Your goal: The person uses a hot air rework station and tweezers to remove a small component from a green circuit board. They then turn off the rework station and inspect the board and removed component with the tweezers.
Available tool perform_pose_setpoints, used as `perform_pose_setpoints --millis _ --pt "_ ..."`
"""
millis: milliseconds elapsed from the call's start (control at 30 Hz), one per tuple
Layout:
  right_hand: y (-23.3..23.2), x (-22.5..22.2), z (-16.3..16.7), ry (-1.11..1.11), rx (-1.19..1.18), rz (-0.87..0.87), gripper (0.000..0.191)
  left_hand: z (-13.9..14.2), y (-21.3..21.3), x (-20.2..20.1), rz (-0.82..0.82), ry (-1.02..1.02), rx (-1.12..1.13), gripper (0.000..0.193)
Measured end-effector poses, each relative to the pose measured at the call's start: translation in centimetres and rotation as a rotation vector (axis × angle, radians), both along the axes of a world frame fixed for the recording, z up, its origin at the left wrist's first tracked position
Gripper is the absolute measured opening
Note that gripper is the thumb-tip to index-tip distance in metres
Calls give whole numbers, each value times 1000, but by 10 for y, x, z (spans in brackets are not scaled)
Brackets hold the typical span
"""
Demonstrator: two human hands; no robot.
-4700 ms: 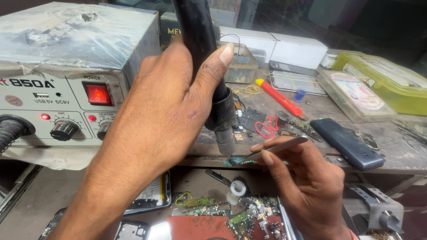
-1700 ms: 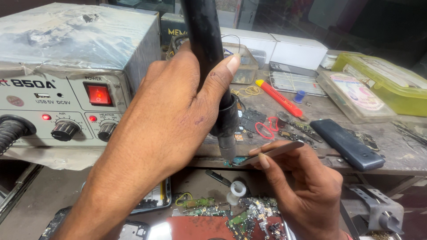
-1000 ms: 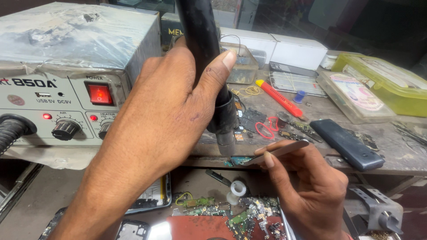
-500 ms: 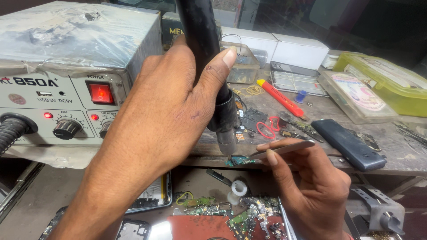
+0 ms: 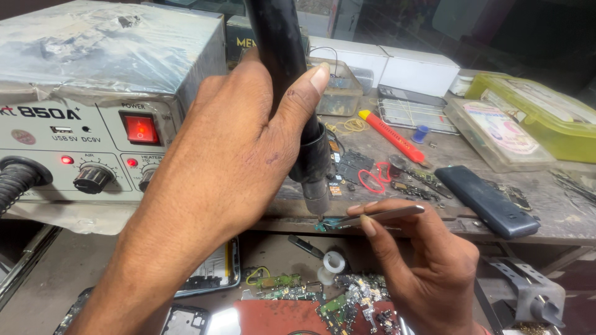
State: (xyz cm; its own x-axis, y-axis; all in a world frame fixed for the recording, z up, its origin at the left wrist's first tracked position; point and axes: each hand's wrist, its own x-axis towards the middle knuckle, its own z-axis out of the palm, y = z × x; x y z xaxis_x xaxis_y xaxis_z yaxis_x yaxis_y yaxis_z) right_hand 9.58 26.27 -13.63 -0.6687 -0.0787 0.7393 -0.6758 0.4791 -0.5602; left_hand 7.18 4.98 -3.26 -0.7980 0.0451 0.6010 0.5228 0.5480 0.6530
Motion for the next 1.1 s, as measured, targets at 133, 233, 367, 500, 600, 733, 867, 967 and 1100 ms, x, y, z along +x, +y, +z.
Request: perform_pose_setpoints --millis 133,233,367,500,600,733,867,967,1100 --pt "0 0 -2 -11 -16 7 15 1 0 1 31 -68 -3 52" --pt "-1 1 -1 1 -30 12 15 -1 -3 2 -7 2 8 49" --pt "-2 3 1 -17 -44 -26 14 -2 -5 2 -31 57 14 47" --pt "-1 6 3 -36 -37 -51 14 -3 -5 4 -39 41 23 47" --pt "0 6 3 -32 -34 -42 14 -3 -5 6 -33 33 19 47" --pt "1 5 2 -11 -13 -25 14 -2 -4 5 -24 30 16 49" --pt "0 4 2 -16 -15 -30 13 -1 -4 4 3 -21 11 51" --pt "0 6 2 -30 -39 -43 14 0 -5 5 -8 13 11 52" --pt "1 6 3 -7 -9 -54 13 1 -3 5 26 -18 -3 53"
